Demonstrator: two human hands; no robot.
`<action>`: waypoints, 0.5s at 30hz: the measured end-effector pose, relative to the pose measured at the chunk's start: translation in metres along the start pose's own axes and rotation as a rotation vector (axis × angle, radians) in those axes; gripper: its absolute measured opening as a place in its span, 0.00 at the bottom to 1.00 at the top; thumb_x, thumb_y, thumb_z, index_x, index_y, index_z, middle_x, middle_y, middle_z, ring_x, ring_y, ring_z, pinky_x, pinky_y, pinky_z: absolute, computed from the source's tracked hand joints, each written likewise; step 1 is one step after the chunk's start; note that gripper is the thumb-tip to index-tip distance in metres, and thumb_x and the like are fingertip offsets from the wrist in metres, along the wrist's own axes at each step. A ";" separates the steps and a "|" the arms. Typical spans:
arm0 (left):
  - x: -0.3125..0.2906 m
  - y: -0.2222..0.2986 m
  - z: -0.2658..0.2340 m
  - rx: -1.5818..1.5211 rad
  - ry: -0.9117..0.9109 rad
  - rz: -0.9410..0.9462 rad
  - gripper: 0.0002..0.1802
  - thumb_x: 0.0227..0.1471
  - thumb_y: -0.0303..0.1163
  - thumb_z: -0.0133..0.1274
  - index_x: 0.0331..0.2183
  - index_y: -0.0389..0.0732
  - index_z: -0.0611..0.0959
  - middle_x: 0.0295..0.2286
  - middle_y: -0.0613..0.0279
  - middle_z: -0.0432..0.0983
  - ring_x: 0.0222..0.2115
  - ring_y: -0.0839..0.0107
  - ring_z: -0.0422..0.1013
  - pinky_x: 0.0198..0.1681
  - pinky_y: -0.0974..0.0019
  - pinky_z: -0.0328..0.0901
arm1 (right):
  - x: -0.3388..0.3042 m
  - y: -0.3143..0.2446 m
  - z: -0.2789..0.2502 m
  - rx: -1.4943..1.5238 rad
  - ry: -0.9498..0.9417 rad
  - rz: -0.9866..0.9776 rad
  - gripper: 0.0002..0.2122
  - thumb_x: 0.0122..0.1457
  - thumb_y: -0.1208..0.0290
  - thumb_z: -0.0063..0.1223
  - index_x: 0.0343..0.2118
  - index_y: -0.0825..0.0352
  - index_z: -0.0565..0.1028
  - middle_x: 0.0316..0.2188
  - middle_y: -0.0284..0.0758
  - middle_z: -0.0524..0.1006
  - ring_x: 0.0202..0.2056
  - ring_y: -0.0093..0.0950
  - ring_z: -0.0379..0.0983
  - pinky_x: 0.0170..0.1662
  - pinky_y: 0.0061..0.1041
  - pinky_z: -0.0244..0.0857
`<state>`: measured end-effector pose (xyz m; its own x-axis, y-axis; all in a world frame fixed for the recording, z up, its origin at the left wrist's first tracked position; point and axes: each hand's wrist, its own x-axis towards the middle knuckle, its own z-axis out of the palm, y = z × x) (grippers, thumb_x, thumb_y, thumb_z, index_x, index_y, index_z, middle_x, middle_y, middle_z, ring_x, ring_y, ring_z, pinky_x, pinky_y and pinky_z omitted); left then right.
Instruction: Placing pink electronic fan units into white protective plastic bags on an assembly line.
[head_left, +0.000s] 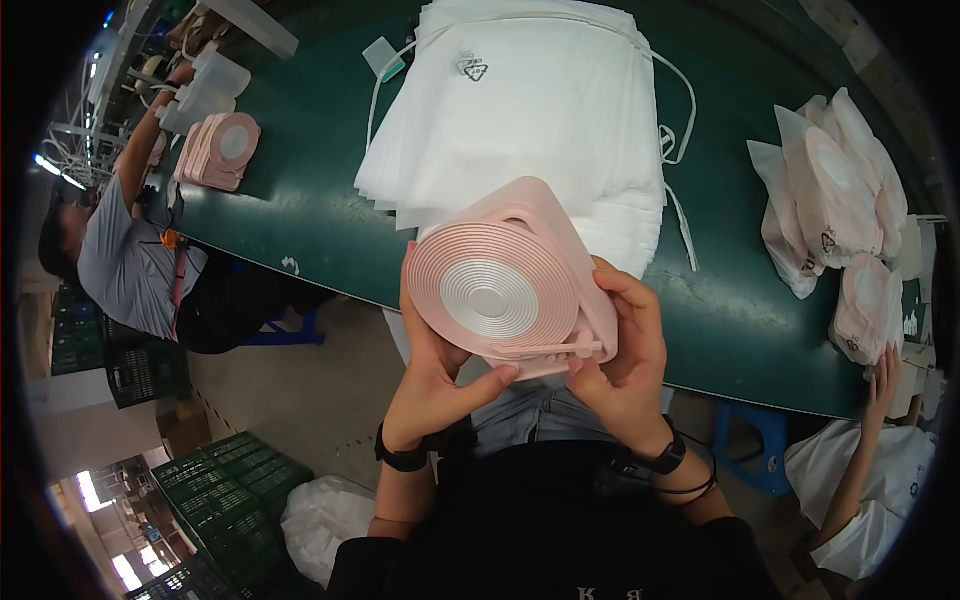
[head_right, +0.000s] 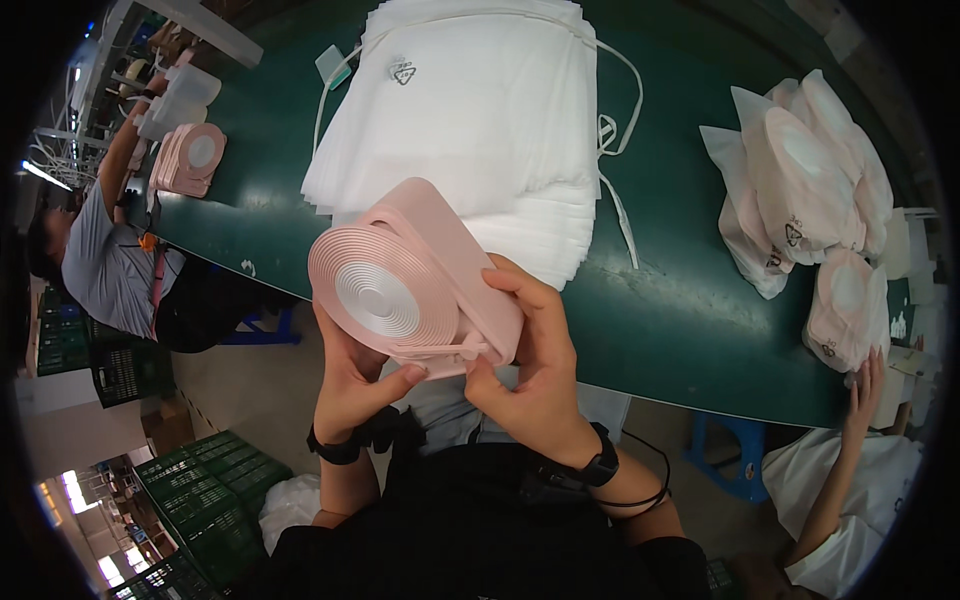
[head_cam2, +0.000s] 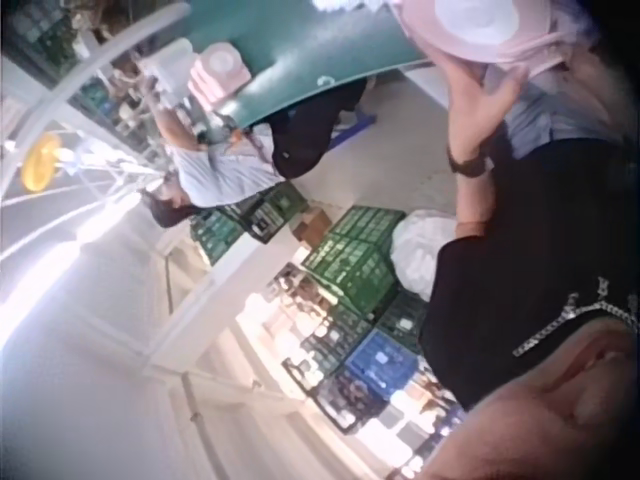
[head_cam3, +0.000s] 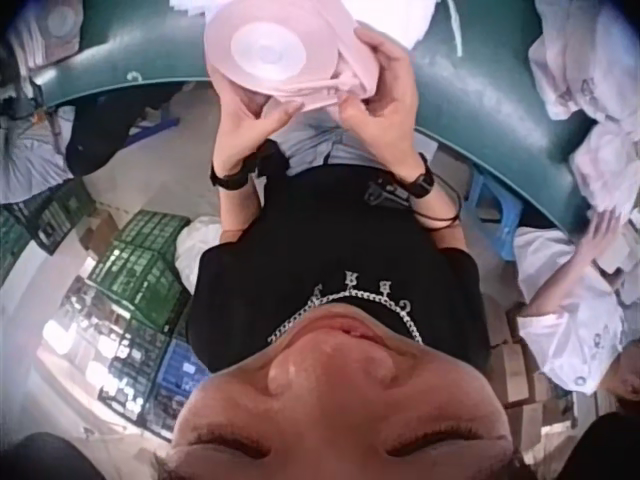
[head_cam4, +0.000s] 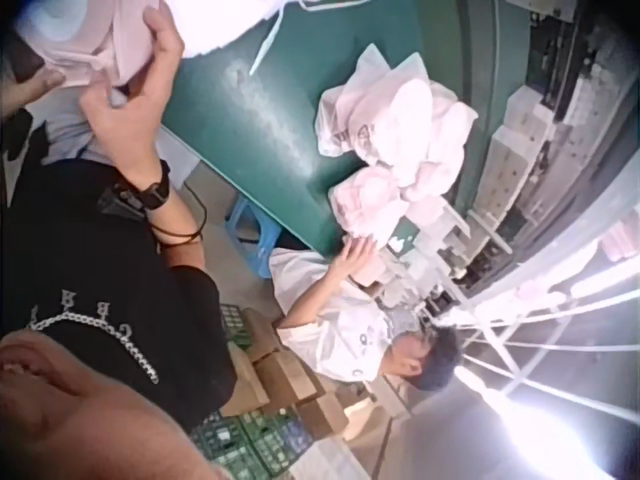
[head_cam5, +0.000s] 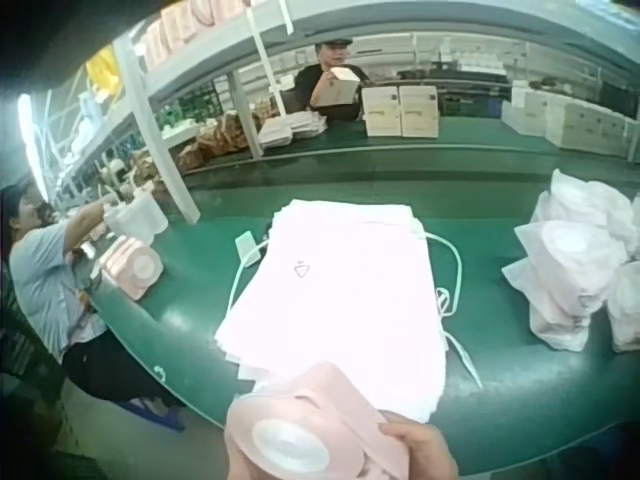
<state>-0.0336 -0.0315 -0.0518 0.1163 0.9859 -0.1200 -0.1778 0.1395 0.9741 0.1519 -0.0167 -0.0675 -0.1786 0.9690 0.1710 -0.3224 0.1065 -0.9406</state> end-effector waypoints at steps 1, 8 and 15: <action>0.000 -0.001 0.003 -0.004 -0.006 -0.004 0.64 0.35 0.16 0.57 0.59 0.49 0.30 0.57 0.52 0.42 0.57 0.60 0.50 0.57 0.55 0.55 | -0.001 0.002 -0.002 -0.005 0.006 0.002 0.30 0.47 0.80 0.49 0.55 0.70 0.54 0.56 0.44 0.58 0.56 0.32 0.57 0.58 0.31 0.51; 0.006 -0.006 0.002 0.048 0.055 0.093 0.57 0.33 0.19 0.62 0.56 0.44 0.40 0.52 0.53 0.50 0.54 0.62 0.54 0.53 0.57 0.61 | 0.006 -0.002 -0.007 0.073 -0.040 0.036 0.30 0.48 0.83 0.49 0.56 0.67 0.56 0.55 0.40 0.58 0.56 0.29 0.56 0.56 0.29 0.54; 0.000 0.000 -0.005 -0.125 -0.003 0.138 0.62 0.35 0.29 0.64 0.59 0.43 0.35 0.57 0.50 0.42 0.58 0.59 0.49 0.56 0.54 0.53 | 0.003 0.000 -0.019 0.207 -0.040 0.096 0.32 0.51 0.76 0.53 0.58 0.70 0.52 0.54 0.40 0.60 0.56 0.28 0.58 0.56 0.27 0.53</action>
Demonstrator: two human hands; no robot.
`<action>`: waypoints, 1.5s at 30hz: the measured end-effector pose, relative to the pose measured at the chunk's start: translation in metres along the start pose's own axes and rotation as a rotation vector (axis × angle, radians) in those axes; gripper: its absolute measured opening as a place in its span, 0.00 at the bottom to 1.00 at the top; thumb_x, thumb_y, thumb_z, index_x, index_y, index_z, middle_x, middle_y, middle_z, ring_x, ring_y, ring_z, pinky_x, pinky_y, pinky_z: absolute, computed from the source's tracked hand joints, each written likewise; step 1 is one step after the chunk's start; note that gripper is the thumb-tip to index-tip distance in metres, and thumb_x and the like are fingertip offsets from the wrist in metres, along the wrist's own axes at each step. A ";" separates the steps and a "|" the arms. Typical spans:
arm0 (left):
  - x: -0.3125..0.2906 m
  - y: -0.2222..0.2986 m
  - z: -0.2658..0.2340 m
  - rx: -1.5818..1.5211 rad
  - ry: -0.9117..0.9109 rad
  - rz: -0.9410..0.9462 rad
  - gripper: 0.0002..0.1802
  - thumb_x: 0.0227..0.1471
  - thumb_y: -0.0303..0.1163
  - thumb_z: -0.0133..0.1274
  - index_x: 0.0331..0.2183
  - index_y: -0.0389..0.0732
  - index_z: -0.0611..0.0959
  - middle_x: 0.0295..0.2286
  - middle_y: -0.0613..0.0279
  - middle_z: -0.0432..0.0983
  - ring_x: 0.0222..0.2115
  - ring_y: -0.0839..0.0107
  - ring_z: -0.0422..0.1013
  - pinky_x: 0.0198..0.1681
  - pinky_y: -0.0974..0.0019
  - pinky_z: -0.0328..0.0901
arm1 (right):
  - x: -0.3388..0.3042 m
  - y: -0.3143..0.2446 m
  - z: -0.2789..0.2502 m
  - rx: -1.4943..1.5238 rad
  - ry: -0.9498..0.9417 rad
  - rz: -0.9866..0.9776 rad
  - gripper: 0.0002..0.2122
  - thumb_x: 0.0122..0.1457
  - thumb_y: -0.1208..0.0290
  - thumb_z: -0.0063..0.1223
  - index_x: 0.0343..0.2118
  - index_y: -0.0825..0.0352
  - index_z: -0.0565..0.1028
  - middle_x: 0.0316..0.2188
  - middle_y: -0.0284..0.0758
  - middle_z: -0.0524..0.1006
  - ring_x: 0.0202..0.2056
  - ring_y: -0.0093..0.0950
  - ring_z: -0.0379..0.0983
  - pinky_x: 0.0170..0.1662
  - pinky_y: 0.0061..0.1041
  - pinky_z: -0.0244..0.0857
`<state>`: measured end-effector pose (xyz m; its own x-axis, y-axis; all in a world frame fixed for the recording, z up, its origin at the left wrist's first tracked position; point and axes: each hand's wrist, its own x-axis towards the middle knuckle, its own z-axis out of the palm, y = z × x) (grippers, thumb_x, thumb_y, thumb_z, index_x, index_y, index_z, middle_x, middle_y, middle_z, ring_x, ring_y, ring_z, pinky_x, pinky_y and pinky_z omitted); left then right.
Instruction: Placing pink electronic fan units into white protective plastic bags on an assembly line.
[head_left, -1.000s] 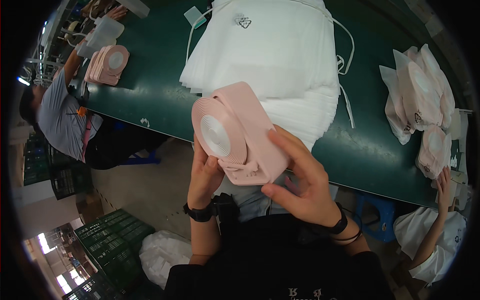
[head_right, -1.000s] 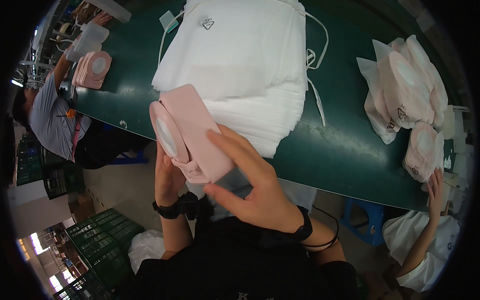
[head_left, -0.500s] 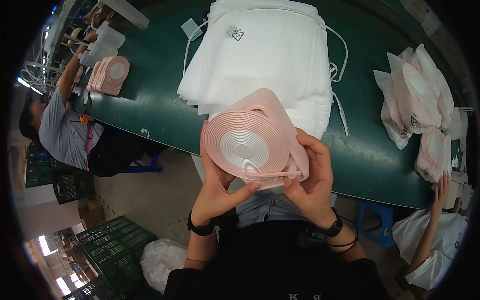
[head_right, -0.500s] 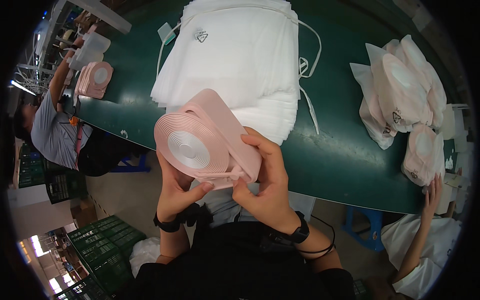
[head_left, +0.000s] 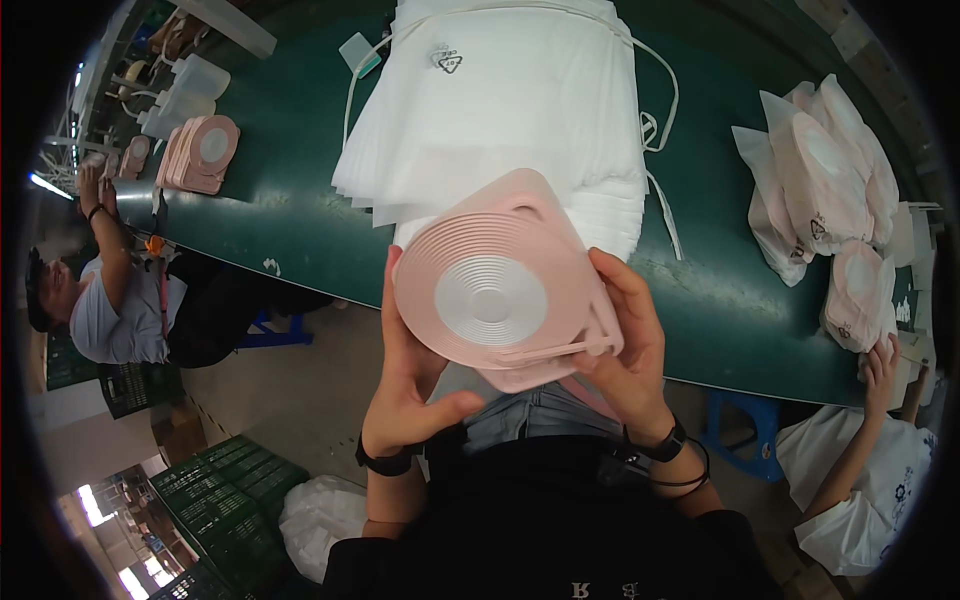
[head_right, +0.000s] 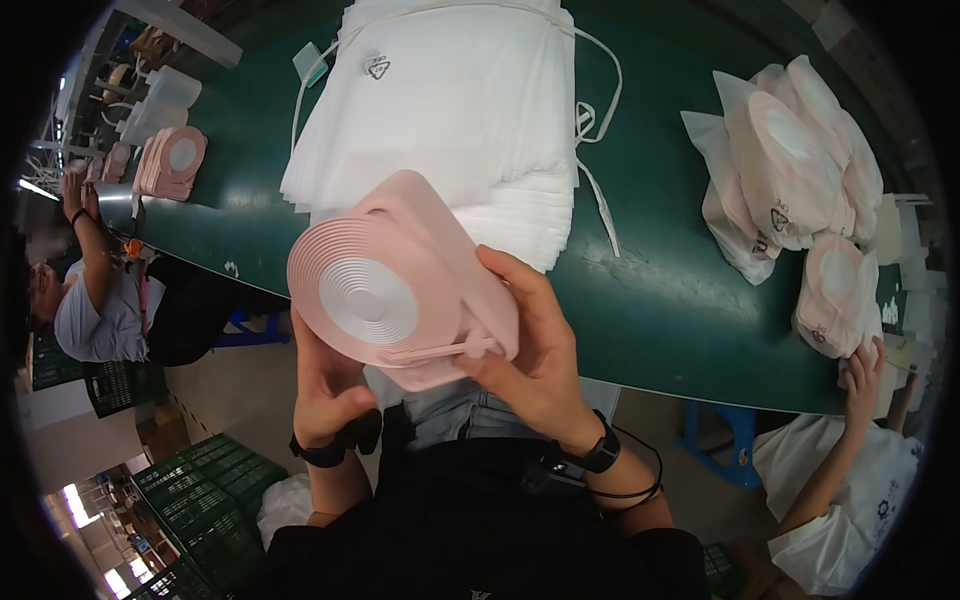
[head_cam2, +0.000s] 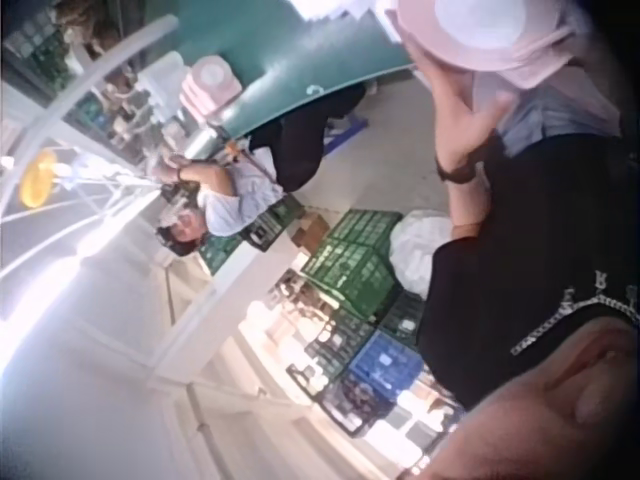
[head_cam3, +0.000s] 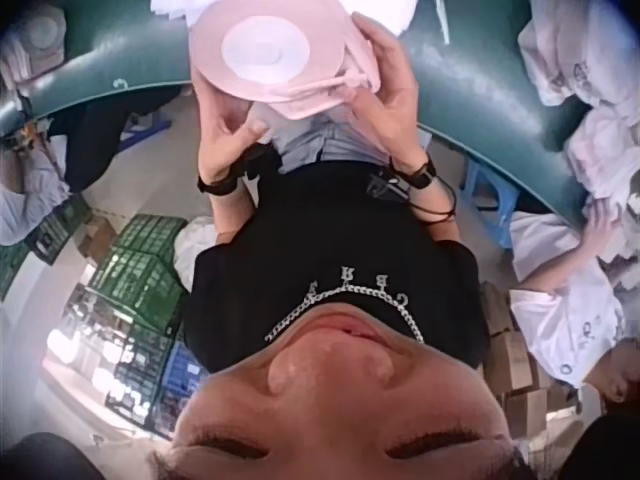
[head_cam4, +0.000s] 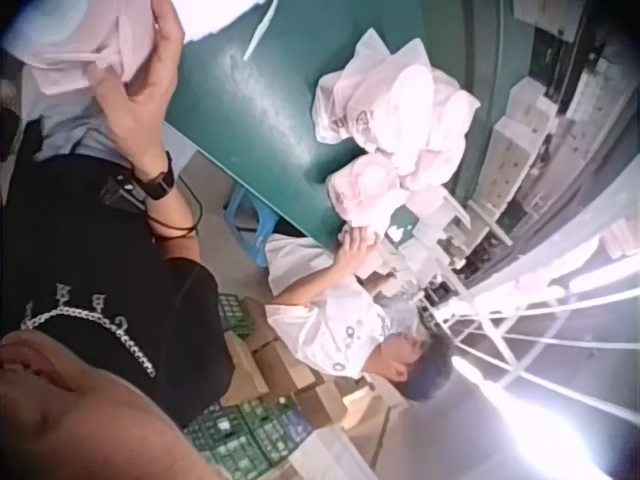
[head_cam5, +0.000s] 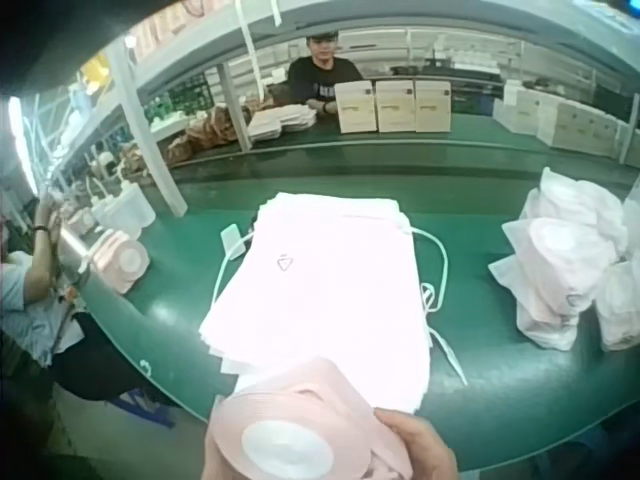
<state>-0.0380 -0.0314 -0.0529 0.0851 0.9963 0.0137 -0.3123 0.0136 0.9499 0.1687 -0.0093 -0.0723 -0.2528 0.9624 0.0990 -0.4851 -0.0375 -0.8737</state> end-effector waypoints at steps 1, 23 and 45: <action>0.000 0.002 -0.002 -0.109 -0.037 0.001 0.65 0.36 0.30 0.64 0.60 0.44 0.32 0.59 0.50 0.39 0.59 0.58 0.47 0.58 0.53 0.50 | 0.000 0.000 -0.003 0.044 0.019 0.008 0.33 0.52 0.74 0.53 0.59 0.71 0.51 0.54 0.40 0.61 0.56 0.28 0.58 0.56 0.27 0.52; 0.025 0.022 0.054 0.454 -0.007 0.326 0.53 0.33 0.45 0.67 0.56 0.40 0.55 0.55 0.50 0.49 0.55 0.57 0.53 0.55 0.54 0.54 | 0.001 -0.010 -0.015 0.399 -0.064 0.300 0.52 0.42 0.28 0.44 0.61 0.65 0.45 0.59 0.43 0.53 0.58 0.39 0.52 0.61 0.44 0.44; 0.018 0.058 0.073 -0.180 -0.368 0.440 0.28 0.38 0.29 0.62 0.43 0.34 0.72 0.43 0.51 0.64 0.41 0.58 0.64 0.43 0.56 0.61 | -0.014 -0.043 -0.030 0.896 -0.035 0.163 0.49 0.45 0.36 0.50 0.62 0.66 0.43 0.56 0.50 0.54 0.56 0.49 0.56 0.59 0.52 0.45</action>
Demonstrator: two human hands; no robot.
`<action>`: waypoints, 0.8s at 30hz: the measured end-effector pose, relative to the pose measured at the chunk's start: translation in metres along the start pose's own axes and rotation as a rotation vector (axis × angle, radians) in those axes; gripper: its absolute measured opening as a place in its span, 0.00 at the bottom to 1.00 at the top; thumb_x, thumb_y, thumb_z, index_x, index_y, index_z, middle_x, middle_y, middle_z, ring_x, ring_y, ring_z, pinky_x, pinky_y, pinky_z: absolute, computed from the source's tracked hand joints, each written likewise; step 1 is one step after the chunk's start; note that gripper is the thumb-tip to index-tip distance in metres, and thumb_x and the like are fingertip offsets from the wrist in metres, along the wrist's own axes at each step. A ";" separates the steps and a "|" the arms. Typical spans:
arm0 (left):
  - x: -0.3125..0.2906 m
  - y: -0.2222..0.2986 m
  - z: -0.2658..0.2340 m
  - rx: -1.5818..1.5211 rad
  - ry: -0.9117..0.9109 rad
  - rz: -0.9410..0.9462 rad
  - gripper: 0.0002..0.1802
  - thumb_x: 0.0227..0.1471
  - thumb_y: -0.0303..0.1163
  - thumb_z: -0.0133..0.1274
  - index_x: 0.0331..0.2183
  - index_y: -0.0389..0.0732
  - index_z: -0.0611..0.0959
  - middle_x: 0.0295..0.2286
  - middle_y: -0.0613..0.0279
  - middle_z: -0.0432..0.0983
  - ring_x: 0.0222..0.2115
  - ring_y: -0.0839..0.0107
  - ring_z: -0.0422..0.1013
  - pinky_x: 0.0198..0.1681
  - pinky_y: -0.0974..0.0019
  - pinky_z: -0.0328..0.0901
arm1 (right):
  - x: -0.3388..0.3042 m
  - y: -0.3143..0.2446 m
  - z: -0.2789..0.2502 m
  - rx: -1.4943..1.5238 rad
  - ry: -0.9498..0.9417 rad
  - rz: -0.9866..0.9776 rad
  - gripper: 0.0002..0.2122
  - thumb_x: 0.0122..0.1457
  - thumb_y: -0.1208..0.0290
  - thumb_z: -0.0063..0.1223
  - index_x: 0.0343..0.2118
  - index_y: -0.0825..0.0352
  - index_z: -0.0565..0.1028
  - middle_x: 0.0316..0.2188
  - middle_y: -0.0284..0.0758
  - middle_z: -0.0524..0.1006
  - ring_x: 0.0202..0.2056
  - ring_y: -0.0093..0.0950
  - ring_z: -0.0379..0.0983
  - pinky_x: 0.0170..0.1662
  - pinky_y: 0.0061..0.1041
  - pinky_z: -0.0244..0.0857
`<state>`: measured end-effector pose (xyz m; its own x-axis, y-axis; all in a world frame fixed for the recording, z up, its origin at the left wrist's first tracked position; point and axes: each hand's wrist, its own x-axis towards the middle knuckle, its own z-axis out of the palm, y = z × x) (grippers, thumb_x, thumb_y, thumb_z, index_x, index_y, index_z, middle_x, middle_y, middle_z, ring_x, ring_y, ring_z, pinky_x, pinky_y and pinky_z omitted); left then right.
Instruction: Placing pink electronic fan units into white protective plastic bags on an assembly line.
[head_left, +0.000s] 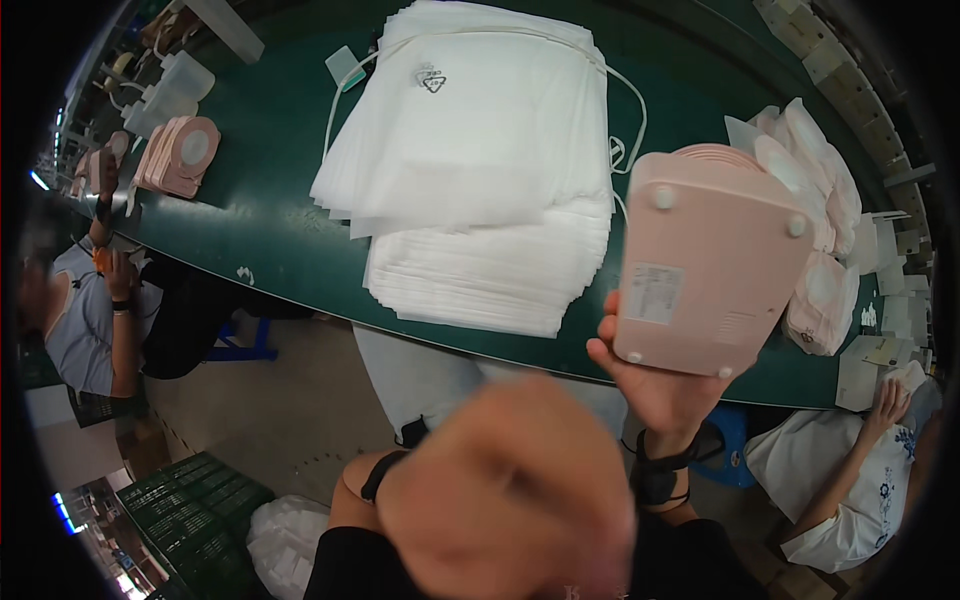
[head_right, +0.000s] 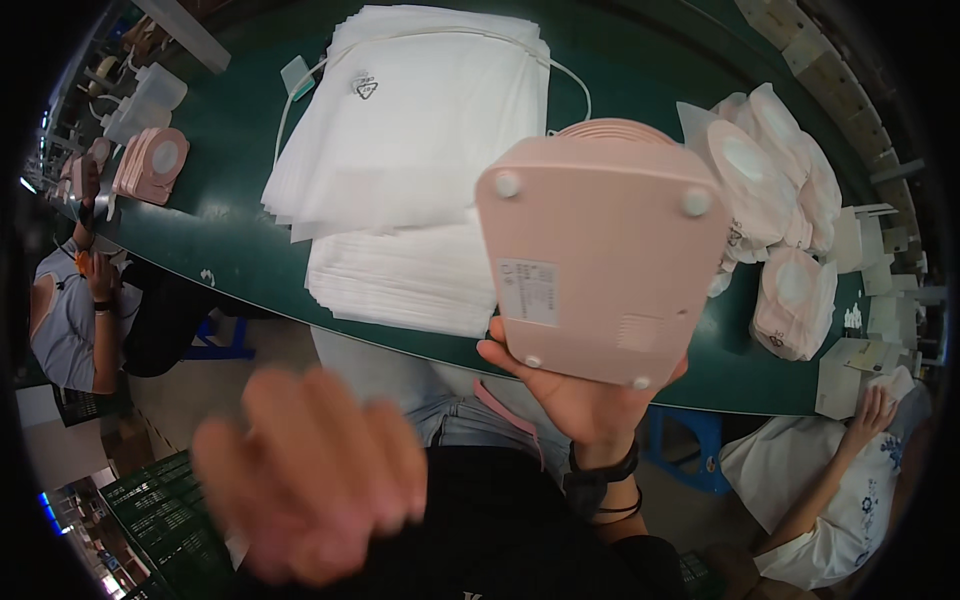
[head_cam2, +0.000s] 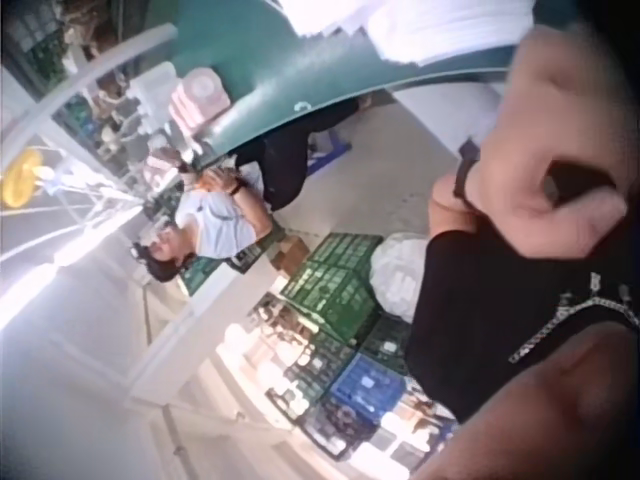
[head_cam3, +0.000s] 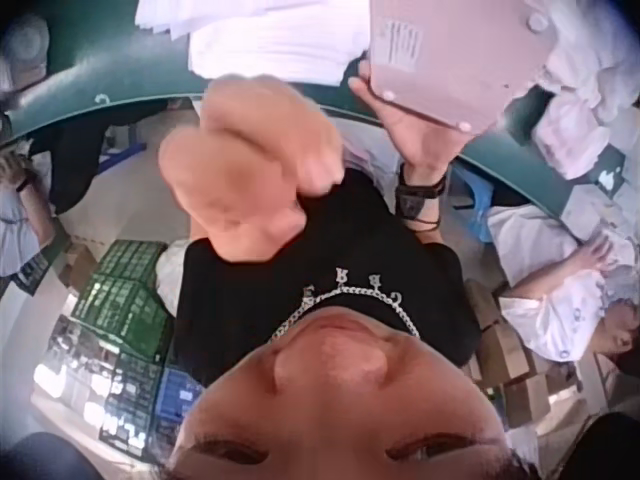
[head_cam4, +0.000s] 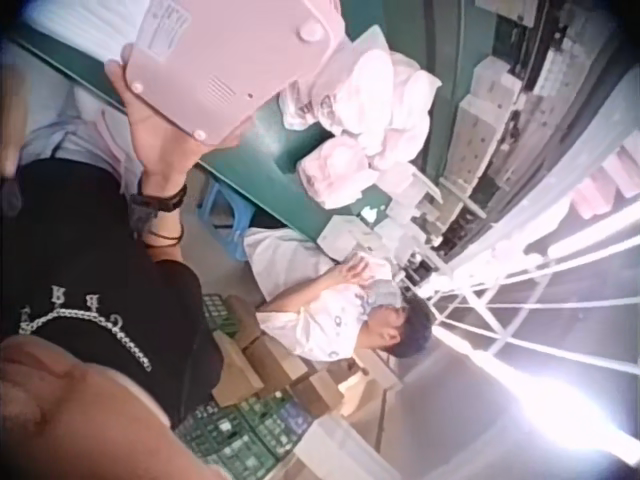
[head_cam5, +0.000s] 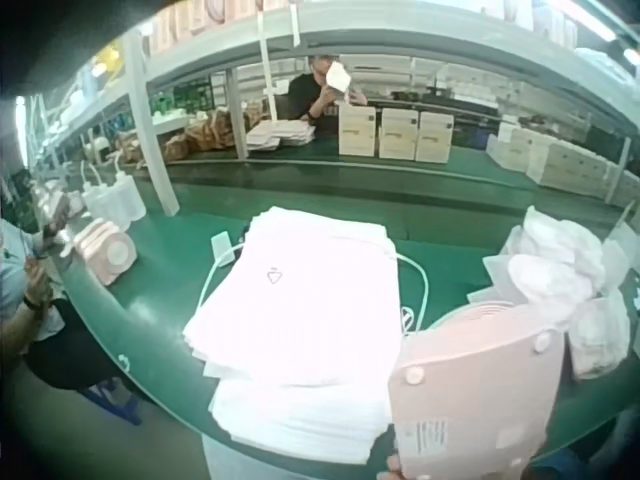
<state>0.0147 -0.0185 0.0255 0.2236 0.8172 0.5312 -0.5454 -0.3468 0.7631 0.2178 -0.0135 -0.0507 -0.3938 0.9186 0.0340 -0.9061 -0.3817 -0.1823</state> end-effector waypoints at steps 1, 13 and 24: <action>-0.003 -0.006 -0.010 0.108 -0.018 0.002 0.31 0.37 0.29 0.64 0.44 0.31 0.71 0.47 0.48 0.63 0.45 0.54 0.64 0.47 0.53 0.61 | 0.000 0.006 0.002 0.008 -0.015 0.006 0.49 0.45 0.36 0.50 0.62 0.66 0.43 0.56 0.50 0.54 0.56 0.49 0.56 0.59 0.52 0.45; -0.022 -0.062 -0.042 0.260 0.102 -0.038 0.71 0.18 0.53 0.72 0.58 0.46 0.46 0.59 0.48 0.36 0.60 0.54 0.41 0.60 0.54 0.44 | -0.009 0.038 -0.013 -0.865 0.379 -0.036 0.59 0.33 0.38 0.64 0.60 0.72 0.43 0.56 0.46 0.57 0.57 0.37 0.56 0.59 0.38 0.51; 0.025 -0.031 -0.095 1.219 -0.239 -0.202 0.23 0.40 0.28 0.59 0.41 0.37 0.72 0.42 0.53 0.66 0.46 0.58 0.61 0.49 0.63 0.59 | -0.056 -0.027 -0.090 -1.263 0.499 -0.531 0.37 0.48 0.54 0.56 0.56 0.72 0.54 0.52 0.43 0.63 0.47 0.35 0.67 0.50 0.37 0.64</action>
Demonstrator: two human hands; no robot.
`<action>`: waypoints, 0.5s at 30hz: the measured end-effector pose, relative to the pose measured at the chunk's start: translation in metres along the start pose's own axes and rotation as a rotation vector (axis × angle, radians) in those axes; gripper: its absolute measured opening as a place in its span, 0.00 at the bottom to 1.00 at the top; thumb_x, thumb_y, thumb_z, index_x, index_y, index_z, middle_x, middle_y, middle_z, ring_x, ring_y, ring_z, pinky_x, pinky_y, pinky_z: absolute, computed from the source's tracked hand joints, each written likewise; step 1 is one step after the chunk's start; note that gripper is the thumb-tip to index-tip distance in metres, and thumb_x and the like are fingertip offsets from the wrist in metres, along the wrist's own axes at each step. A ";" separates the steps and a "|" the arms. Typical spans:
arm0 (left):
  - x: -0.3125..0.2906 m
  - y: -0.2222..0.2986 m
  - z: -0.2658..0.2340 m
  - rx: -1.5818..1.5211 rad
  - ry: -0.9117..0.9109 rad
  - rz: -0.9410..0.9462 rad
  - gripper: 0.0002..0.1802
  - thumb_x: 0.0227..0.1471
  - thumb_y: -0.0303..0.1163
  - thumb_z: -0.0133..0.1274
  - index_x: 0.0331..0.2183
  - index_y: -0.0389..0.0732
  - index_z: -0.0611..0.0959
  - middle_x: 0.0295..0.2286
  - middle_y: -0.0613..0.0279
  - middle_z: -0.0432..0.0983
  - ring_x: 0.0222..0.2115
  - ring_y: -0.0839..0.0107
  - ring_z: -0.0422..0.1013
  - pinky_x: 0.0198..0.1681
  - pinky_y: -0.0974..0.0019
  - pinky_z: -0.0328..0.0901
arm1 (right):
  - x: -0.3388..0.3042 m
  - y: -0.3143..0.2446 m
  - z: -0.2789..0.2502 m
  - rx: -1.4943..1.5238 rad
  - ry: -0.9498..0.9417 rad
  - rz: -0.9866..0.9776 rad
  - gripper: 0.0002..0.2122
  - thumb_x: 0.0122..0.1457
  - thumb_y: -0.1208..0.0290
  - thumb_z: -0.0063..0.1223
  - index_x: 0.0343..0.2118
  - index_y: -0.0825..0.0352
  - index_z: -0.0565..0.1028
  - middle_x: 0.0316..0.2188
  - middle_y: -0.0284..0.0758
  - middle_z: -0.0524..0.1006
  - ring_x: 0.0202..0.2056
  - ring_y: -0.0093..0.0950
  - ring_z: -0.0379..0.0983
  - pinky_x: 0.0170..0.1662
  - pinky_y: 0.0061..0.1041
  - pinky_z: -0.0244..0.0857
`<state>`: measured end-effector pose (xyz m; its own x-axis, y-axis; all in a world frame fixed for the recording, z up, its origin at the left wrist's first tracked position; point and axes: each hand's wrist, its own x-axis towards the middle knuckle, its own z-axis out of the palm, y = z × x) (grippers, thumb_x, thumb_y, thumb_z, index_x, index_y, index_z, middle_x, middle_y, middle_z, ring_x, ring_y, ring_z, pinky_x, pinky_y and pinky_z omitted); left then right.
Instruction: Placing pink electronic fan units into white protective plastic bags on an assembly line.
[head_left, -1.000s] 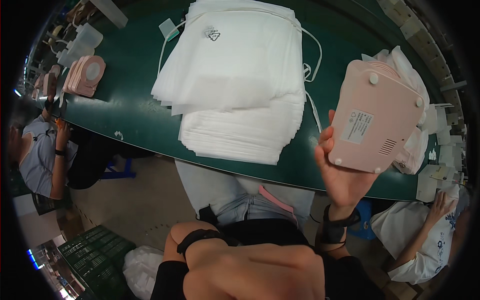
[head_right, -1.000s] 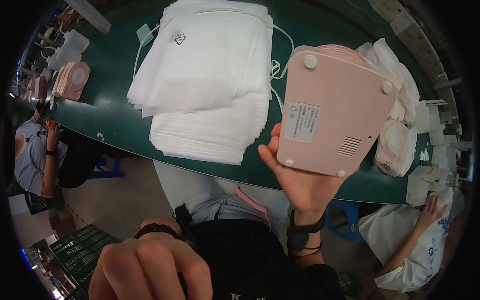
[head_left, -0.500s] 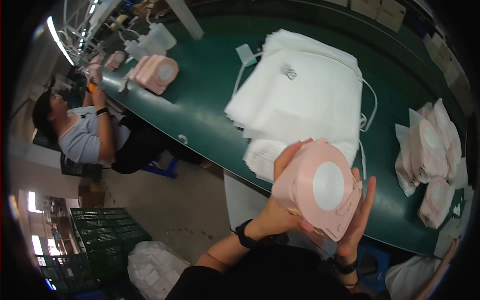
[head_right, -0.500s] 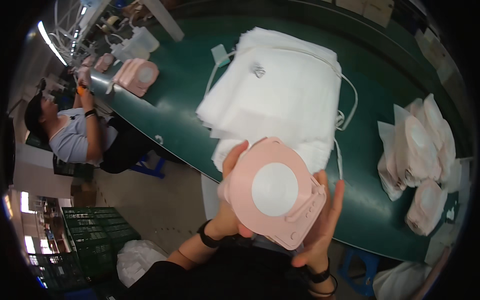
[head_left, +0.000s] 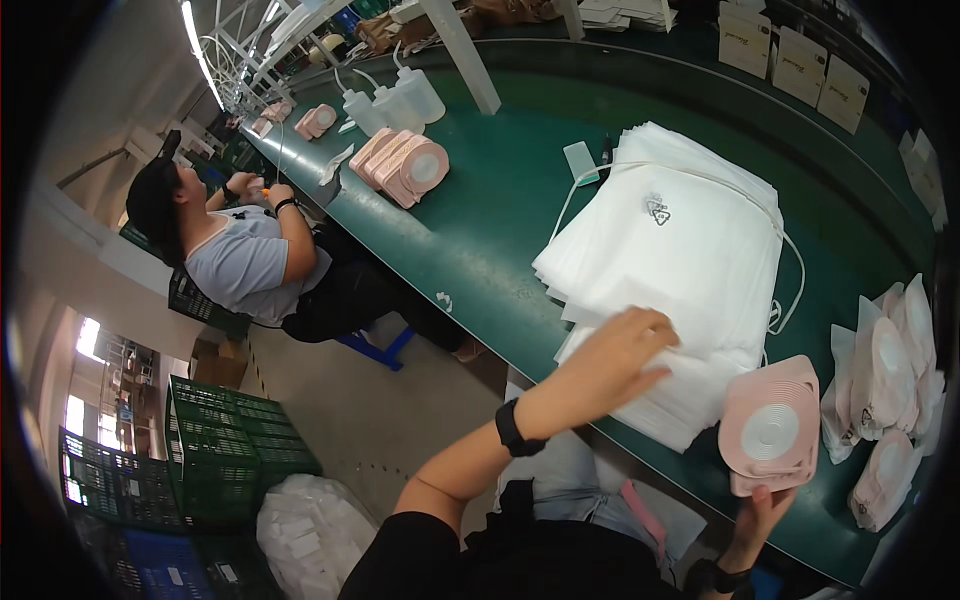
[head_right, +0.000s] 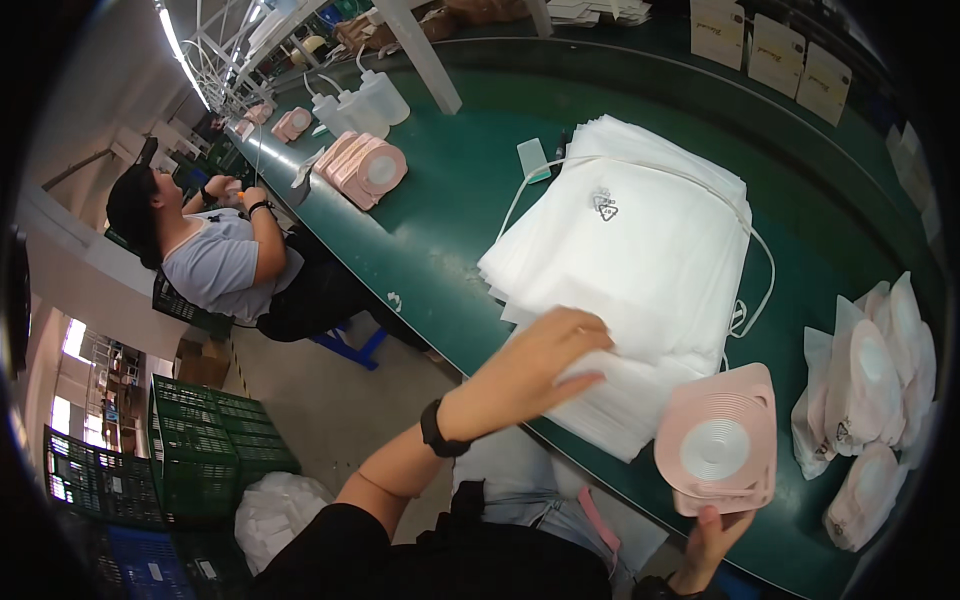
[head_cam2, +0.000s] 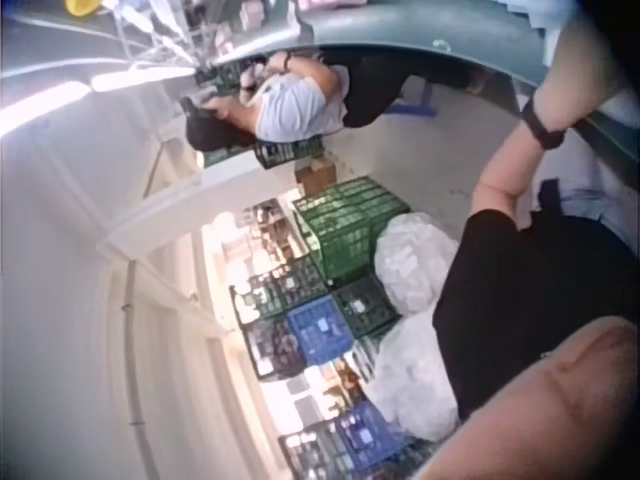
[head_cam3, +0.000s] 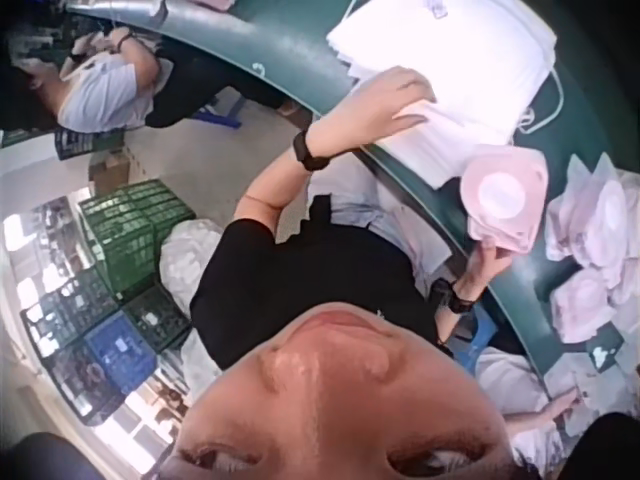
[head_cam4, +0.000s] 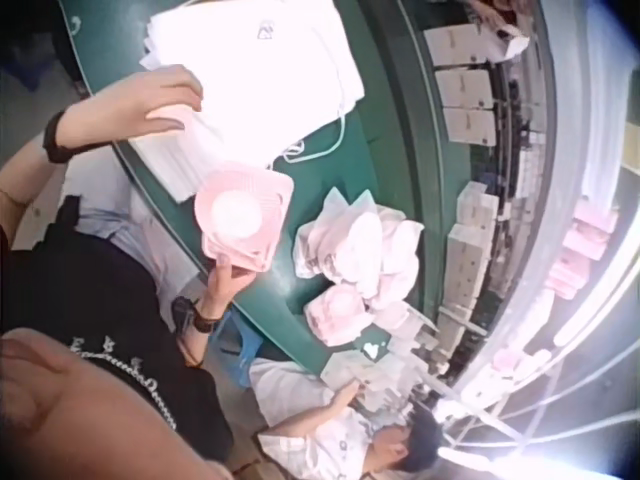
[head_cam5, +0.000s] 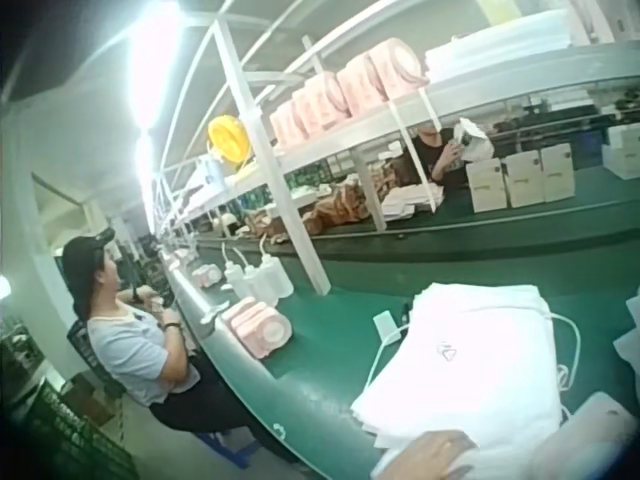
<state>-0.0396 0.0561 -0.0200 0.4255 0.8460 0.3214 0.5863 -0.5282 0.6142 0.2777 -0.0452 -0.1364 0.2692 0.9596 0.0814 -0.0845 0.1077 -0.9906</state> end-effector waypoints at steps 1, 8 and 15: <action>0.001 -0.009 -0.001 0.125 0.054 -0.060 0.16 0.41 0.26 0.57 0.36 0.36 0.74 0.38 0.55 0.68 0.42 0.57 0.63 0.45 0.62 0.60 | 0.001 0.001 -0.004 0.002 0.004 0.002 0.37 0.48 0.54 0.56 0.56 0.72 0.54 0.52 0.43 0.63 0.47 0.35 0.67 0.50 0.37 0.64; 0.010 -0.053 -0.003 0.233 0.009 -0.003 0.11 0.40 0.25 0.56 0.30 0.38 0.74 0.31 0.57 0.66 0.34 0.59 0.64 0.39 0.62 0.61 | 0.026 0.010 -0.029 0.602 -0.041 0.179 0.31 0.53 0.60 0.52 0.55 0.71 0.57 0.51 0.40 0.65 0.47 0.35 0.67 0.49 0.38 0.65; 0.025 -0.028 -0.016 0.015 -0.061 -0.108 0.04 0.46 0.24 0.53 0.26 0.34 0.75 0.24 0.59 0.70 0.25 0.64 0.68 0.32 0.68 0.63 | 0.030 -0.005 -0.007 0.769 0.002 0.209 0.29 0.54 0.64 0.49 0.57 0.66 0.55 0.54 0.39 0.63 0.52 0.37 0.64 0.50 0.41 0.65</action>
<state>-0.0564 0.0935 -0.0181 0.4002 0.8923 0.2091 0.6413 -0.4356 0.6316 0.2928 -0.0191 -0.1303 0.1761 0.9795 -0.0982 -0.7714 0.0753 -0.6319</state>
